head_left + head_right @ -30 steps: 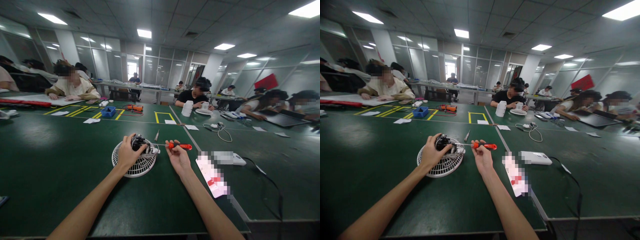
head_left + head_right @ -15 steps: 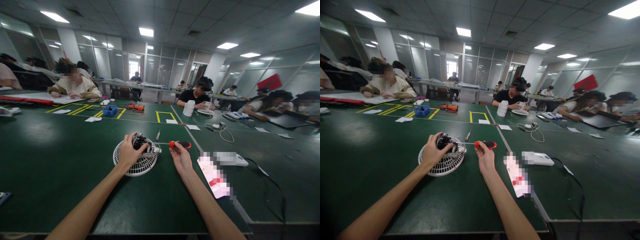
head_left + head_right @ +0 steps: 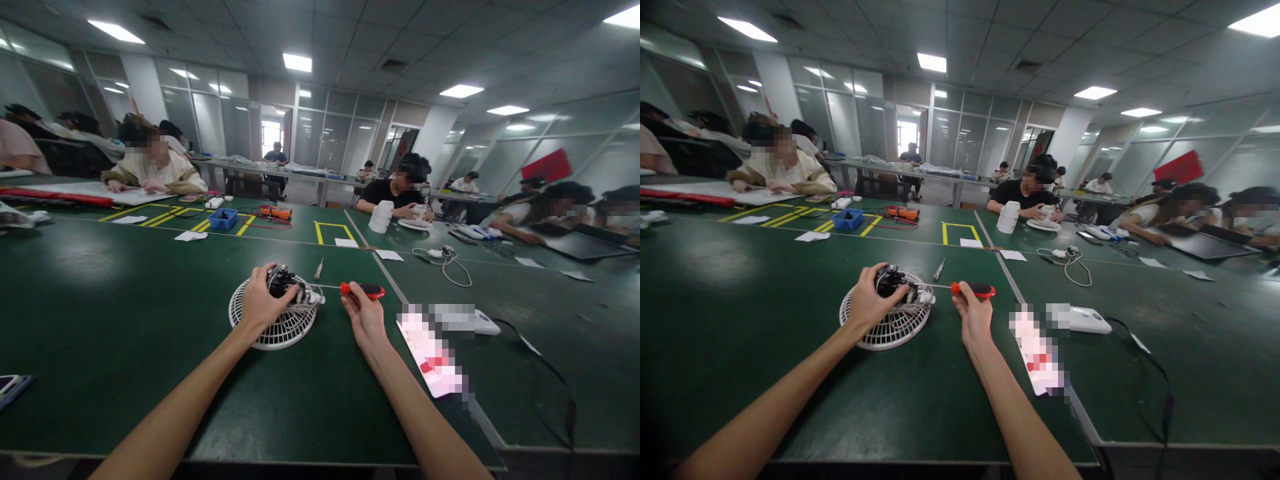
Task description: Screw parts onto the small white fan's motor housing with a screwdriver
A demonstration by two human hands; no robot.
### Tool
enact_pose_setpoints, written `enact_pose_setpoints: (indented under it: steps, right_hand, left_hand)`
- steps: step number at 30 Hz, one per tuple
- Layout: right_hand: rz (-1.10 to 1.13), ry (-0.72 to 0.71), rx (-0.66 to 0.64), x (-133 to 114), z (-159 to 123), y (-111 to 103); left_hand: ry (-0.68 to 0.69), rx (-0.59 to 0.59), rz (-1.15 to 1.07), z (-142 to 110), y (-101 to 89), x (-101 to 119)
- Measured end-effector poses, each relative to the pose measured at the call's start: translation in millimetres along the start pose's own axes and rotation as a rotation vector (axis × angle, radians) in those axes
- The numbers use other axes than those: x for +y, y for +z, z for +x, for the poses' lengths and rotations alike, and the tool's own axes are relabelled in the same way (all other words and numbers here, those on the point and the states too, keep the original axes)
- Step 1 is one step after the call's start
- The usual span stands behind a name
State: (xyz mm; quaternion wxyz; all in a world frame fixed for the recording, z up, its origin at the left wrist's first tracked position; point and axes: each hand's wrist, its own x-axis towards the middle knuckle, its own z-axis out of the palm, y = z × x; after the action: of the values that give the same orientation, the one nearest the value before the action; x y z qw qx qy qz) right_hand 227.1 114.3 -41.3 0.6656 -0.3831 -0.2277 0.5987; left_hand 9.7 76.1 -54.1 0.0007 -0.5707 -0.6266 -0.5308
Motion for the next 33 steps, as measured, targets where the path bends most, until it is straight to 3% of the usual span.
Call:
enact_pose_setpoints:
  steps: [23, 28, 33]
  right_hand:
    - [-0.044, 0.05, 0.098, -2.9, 8.6, -1.8]
    - [-0.26, -0.037, -0.013, 5.5, 17.0, -8.2]
    - [-0.75, -0.306, -0.009, 8.8, 26.4, -15.5]
  left_hand:
    - [0.043, -0.032, 0.015, 0.8, -1.0, -2.9]
    - [0.057, -0.032, 0.015, 1.3, -1.0, -2.7]
    - [0.048, -0.043, 0.024, 1.4, -1.9, -0.5]
